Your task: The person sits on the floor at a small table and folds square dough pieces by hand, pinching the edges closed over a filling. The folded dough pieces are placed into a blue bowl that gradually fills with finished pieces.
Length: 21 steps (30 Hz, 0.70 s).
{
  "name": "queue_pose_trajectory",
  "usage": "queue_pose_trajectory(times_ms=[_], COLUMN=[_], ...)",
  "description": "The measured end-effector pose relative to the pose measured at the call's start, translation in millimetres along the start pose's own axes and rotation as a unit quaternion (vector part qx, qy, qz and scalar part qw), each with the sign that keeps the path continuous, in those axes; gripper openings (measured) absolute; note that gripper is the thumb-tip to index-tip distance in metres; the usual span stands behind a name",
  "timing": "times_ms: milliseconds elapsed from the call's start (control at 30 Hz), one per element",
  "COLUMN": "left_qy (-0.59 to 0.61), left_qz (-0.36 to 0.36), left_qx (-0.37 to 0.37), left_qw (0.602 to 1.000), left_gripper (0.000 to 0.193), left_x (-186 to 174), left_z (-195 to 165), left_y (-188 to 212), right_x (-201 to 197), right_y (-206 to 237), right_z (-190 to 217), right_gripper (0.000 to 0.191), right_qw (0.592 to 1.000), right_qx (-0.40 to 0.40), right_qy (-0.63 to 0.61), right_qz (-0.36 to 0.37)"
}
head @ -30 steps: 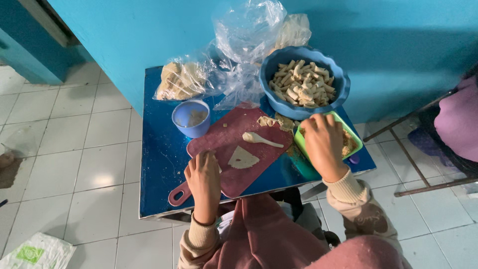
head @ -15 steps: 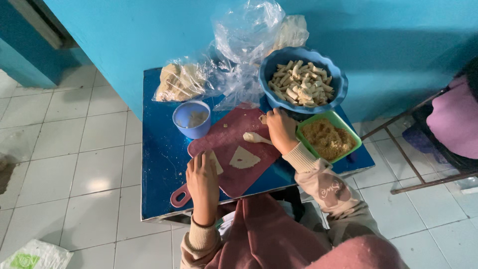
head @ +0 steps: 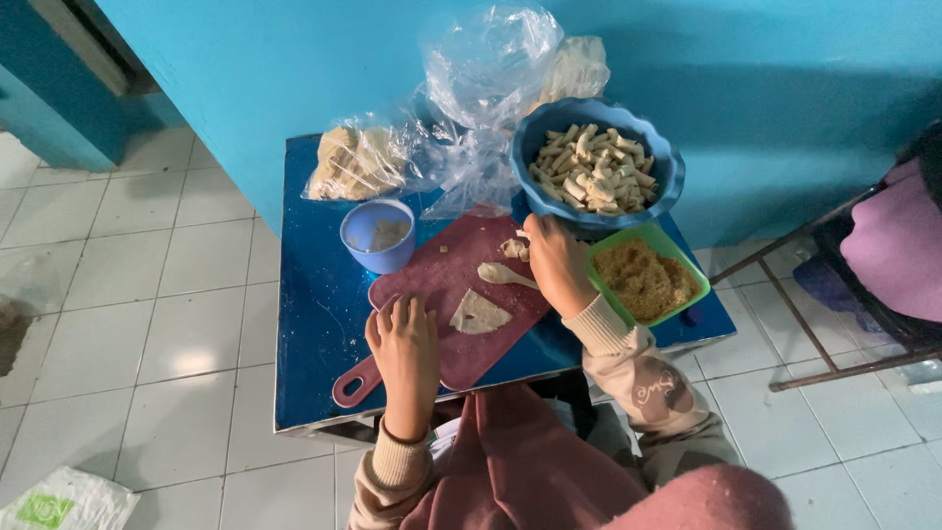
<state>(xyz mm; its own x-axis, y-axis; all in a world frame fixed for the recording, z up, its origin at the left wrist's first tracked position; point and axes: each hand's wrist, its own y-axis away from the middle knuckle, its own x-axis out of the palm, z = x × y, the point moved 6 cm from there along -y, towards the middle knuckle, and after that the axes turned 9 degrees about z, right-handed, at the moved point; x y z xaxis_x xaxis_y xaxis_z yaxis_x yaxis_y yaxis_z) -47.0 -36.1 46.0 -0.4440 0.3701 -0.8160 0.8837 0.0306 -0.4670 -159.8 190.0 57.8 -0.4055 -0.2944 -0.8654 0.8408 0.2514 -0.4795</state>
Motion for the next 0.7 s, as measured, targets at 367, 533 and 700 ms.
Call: queue_pose_trajectory(times_ms=[367,533,700], left_qy=[0.046,0.046,0.053], left_qz=[0.023,0.030,0.026], left_qx=[0.024,0.030,0.036], left_qw=[0.998,0.998,0.998], left_gripper=[0.028,0.029,0.028], left_x=[-5,-5,-5], left_z=[-7,-7,-7], left_y=[0,0,0], right_x=[23,31,23], right_y=[-3,-5,-8], right_z=[9,4,0], right_gripper=[0.017,0.018,0.009], right_qw=[0.997,0.995,0.994], right_qx=[-0.068,-0.071,-0.031], right_qy=[0.035,-0.047,-0.074], right_qz=[0.022,0.059,0.076])
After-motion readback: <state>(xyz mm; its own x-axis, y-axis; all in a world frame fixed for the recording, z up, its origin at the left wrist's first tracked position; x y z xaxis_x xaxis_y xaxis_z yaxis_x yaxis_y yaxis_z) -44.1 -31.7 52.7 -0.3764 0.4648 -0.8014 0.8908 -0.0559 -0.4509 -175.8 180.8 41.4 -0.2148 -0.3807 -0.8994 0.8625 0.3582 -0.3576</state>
